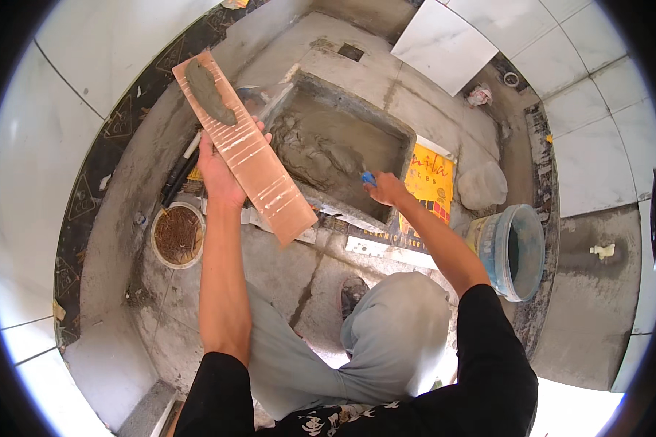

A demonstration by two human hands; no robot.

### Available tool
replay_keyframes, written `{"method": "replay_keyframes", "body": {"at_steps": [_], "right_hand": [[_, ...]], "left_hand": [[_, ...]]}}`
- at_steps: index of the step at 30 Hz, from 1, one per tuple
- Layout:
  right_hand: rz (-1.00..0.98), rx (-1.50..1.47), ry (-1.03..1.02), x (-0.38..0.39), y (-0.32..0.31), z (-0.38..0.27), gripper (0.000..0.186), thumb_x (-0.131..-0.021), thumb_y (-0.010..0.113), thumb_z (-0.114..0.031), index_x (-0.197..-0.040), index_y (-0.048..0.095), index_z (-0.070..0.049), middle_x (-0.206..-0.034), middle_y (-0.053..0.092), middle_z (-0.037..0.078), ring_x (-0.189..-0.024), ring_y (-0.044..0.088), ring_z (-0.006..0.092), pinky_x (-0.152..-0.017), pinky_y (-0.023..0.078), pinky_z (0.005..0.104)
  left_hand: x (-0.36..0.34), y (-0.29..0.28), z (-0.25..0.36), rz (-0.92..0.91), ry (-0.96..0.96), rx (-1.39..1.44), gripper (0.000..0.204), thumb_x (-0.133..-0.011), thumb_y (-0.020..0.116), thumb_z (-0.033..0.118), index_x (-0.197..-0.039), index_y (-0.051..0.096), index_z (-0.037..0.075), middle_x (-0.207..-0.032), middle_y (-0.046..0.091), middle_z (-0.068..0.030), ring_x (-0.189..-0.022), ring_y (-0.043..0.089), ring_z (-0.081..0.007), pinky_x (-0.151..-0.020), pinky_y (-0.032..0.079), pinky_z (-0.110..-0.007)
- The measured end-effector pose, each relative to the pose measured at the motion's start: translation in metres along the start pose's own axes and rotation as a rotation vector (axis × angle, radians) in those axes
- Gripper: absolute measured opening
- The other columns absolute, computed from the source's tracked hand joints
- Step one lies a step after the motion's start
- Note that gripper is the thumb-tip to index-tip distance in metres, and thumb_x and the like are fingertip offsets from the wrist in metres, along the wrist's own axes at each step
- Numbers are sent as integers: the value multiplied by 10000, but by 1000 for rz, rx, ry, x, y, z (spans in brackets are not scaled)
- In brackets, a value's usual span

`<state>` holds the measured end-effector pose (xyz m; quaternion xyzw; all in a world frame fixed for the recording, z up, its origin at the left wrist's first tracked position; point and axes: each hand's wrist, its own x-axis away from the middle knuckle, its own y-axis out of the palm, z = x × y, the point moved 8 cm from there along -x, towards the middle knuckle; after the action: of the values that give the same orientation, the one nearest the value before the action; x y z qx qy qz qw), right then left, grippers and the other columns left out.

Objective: Installing wall tiles in a bathroom corner, including placing spacers, applying mortar, and positioning tiles.

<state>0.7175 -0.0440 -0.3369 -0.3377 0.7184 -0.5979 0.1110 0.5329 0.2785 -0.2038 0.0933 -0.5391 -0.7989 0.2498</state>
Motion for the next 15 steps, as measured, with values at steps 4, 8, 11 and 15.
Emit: {"method": "replay_keyframes", "body": {"at_steps": [4, 8, 11, 15], "right_hand": [[-223, -240, 77, -17, 23, -33, 356, -902, 626, -372, -935, 646, -19, -762, 672, 191, -639, 686, 327, -575, 550, 460], [-373, -402, 193, -33, 28, -26, 424, -907, 633, -437, -943, 615, -15, -823, 682, 166, -550, 647, 271, -502, 523, 441], [-444, -665, 237, -27, 26, -33, 388, -920, 642, -435, -912, 606, -48, -706, 573, 58, -496, 537, 152, -402, 429, 353], [-592, -959, 325, -2, 19, -32, 351, -946, 625, -420, -959, 604, -70, -678, 491, 6, -487, 475, 114, -411, 387, 310]], "left_hand": [[3, -5, 10, 8, 29, -35, 617, -1060, 297, 487, -1362, 501, -11, -1205, 643, -207, -1067, 646, -346, -987, 518, -514], [-2, -7, -1, -10, 6, -27, 648, -1061, 280, 502, -1364, 494, -30, -1211, 640, -219, -1077, 642, -341, -986, 521, -489], [-1, -18, -1, 33, -10, -5, 672, -1061, 266, 518, -1363, 489, -40, -1205, 643, -224, -1085, 639, -340, -988, 521, -474], [-8, -28, -10, -4, -47, 6, 618, -1068, 299, 458, -1366, 487, -50, -1252, 628, -228, -1114, 636, -361, -984, 523, -473]]}}
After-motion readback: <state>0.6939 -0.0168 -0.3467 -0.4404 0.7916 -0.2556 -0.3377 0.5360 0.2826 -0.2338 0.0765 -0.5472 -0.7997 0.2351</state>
